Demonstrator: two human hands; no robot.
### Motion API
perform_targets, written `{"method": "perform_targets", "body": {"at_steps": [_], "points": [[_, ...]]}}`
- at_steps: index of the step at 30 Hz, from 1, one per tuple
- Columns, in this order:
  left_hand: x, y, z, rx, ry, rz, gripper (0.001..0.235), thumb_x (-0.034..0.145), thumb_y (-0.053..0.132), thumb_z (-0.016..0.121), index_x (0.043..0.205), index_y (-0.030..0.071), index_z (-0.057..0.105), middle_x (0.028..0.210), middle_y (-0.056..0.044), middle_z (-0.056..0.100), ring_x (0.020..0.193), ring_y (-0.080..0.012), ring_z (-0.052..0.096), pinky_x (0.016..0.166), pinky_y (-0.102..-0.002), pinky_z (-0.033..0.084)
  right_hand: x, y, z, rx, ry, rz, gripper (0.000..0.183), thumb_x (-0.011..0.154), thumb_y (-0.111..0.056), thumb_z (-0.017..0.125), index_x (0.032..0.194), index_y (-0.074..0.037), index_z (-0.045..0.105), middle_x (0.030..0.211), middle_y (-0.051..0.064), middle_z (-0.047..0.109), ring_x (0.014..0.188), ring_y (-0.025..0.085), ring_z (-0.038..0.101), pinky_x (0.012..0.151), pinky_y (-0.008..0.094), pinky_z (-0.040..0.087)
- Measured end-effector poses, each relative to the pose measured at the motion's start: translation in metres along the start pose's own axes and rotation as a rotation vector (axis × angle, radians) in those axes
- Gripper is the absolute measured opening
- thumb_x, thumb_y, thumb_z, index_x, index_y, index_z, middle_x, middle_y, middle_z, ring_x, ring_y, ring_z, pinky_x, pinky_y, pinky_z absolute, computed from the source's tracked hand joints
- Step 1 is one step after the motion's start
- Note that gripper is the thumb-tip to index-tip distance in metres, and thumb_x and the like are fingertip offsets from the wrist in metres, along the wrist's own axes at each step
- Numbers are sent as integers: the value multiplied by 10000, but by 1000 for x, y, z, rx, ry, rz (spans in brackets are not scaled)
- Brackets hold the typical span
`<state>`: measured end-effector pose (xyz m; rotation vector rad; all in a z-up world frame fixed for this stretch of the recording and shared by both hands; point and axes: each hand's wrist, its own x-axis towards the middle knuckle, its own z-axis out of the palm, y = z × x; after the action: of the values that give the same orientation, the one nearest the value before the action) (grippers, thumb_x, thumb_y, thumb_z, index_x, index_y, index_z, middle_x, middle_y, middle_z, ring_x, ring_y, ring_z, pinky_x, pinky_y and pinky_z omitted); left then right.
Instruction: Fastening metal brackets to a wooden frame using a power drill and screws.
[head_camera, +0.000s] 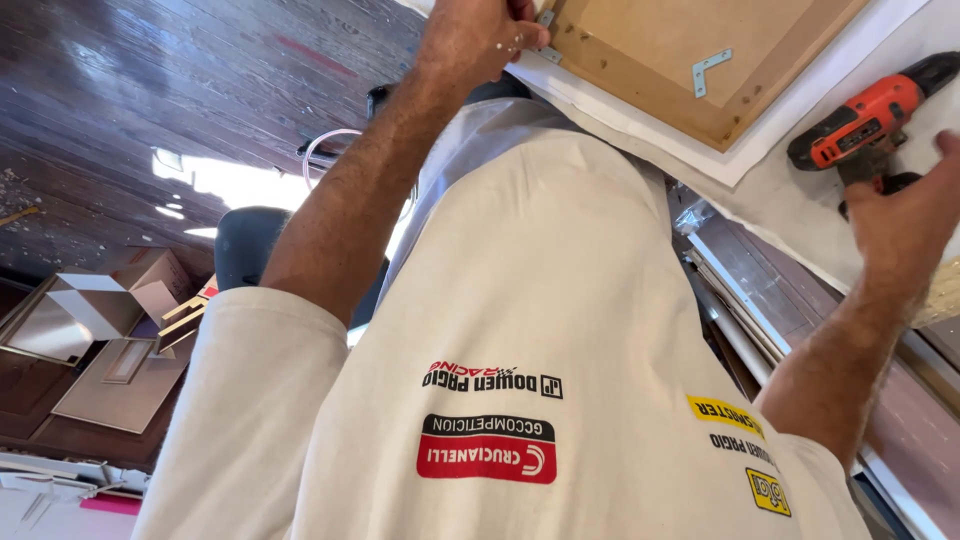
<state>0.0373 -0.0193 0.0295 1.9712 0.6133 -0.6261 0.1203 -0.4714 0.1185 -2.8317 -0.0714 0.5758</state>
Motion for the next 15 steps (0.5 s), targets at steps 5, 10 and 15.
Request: {"method": "perform_targets", "body": {"at_steps": [5, 10, 15], "points": [[-7, 5, -1, -101, -26, -158, 278, 935, 284, 766, 1179, 167, 708, 1133, -43, 725, 899, -169, 801, 628, -211, 678, 10, 6, 10, -69, -46, -82, 798, 621, 156, 951, 1331, 228, 594, 1181, 345, 645, 1063, 430, 670, 870, 578, 623], [-3, -18, 6, -177, 2, -10, 221, 983, 289, 748, 1157, 155, 718, 1027, -24, 736, 804, -122, 767, 525, -183, 627, 16, 17, 28, 100, -49, -196, 641, 663, 240, 694, 1265, 133, 500, 1135, 246, 474, 1014, 412, 588, 928, 579, 557], [-15, 10, -9, -26, -31, -88, 153, 960, 272, 753, 1065, 163, 733, 893, 27, 740, 646, -40, 696, 464, -155, 556, -15, 20, 1, 293, 15, -539, 717, 906, 221, 801, 1445, 164, 332, 1297, 391, 445, 1167, 537, 470, 1054, 572, 427]]}}
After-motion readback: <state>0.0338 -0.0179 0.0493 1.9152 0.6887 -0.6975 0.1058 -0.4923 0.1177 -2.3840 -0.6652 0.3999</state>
